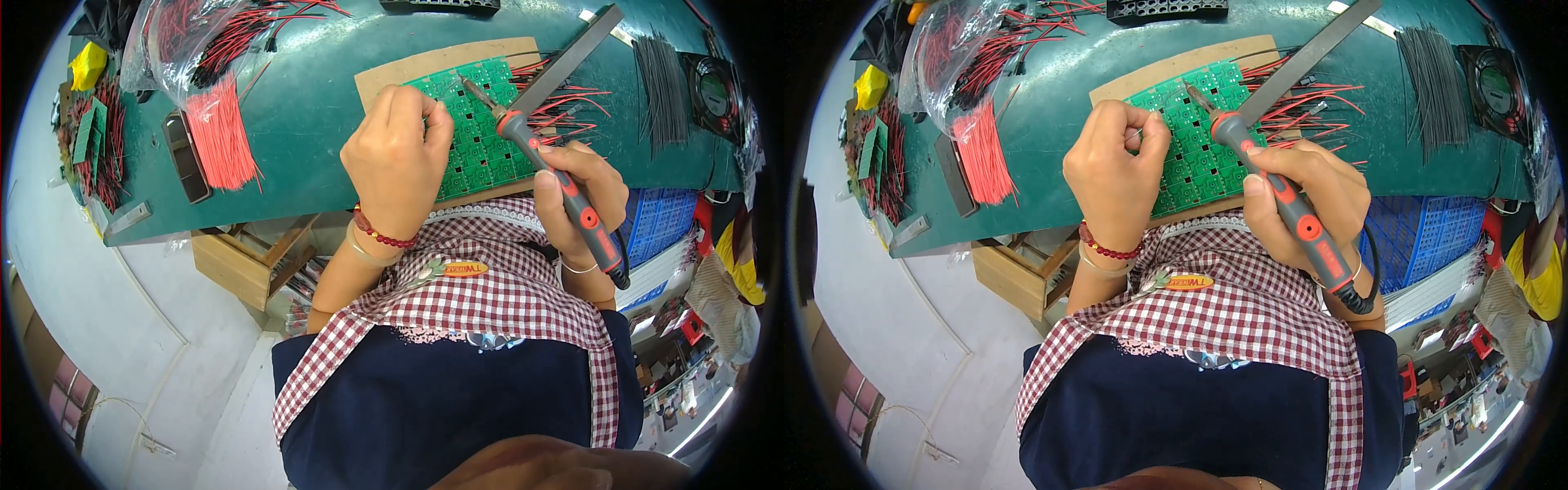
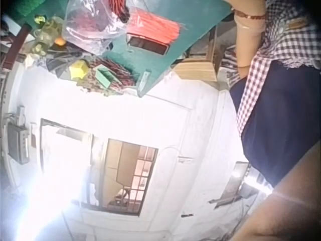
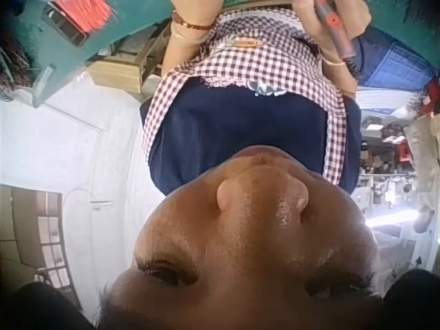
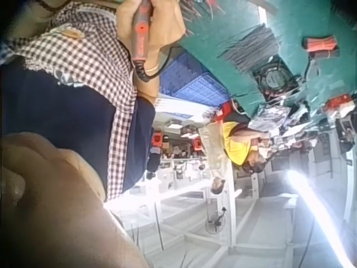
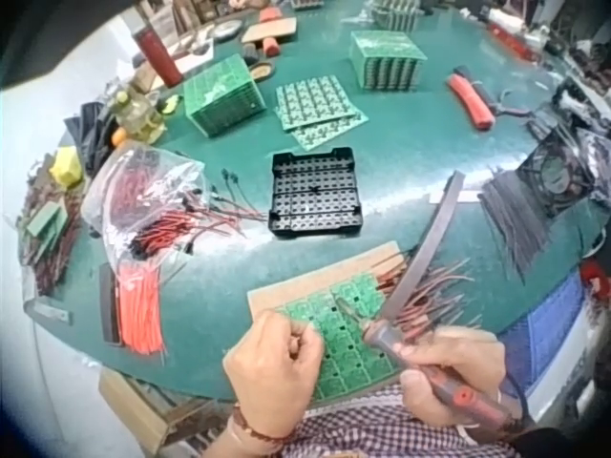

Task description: The person solders wires onto a green circuit board at an industrial workbench using a soldering iron.

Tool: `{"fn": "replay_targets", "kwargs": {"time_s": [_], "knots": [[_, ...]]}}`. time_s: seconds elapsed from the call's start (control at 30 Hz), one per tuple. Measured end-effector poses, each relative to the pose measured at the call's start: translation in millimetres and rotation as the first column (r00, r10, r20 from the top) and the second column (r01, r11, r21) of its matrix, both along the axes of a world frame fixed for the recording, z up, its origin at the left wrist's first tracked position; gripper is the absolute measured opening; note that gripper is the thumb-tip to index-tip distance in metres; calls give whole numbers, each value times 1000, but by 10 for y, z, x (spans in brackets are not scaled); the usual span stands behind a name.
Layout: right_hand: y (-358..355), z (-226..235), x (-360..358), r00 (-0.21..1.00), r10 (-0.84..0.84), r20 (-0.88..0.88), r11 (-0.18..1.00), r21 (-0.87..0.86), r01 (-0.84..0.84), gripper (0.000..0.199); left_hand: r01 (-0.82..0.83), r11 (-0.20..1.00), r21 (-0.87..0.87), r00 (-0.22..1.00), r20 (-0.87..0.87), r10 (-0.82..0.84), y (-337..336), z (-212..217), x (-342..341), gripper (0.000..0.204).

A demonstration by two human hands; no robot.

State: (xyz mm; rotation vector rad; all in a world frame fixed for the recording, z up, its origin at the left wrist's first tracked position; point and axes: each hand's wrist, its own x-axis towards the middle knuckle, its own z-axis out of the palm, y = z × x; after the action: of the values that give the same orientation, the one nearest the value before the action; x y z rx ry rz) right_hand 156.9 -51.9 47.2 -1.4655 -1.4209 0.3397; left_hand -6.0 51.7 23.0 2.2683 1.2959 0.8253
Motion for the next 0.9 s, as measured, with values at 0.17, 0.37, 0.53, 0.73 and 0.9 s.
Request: {"fn": "replay_targets", "kwargs": {"time_s": [0.17,0.37,0.53,0.73,0.9], "knots": [[-28,26,-36,999,14,29,999,-35,-13,24,12,1000,-6,1000,-20,-12,-11,-15,23,19],[-77,48,-83,991,44,124,999,-4,-44,24,20,1000,-10,999,-35,-20,-49,-15,35,17],[-116,50,-140,982,72,175,997,28,-78,27,29,1000,-5,999,-39,-29,-83,23,0,16],[-161,130,-24,988,-5,152,998,66,-6,24,20,999,-27,999,-27,-20,-53,75,14,18],[-118,112,51,995,-78,61,996,37,75,20,64,997,35,996,-63,-61,31,42,182,17]]}}
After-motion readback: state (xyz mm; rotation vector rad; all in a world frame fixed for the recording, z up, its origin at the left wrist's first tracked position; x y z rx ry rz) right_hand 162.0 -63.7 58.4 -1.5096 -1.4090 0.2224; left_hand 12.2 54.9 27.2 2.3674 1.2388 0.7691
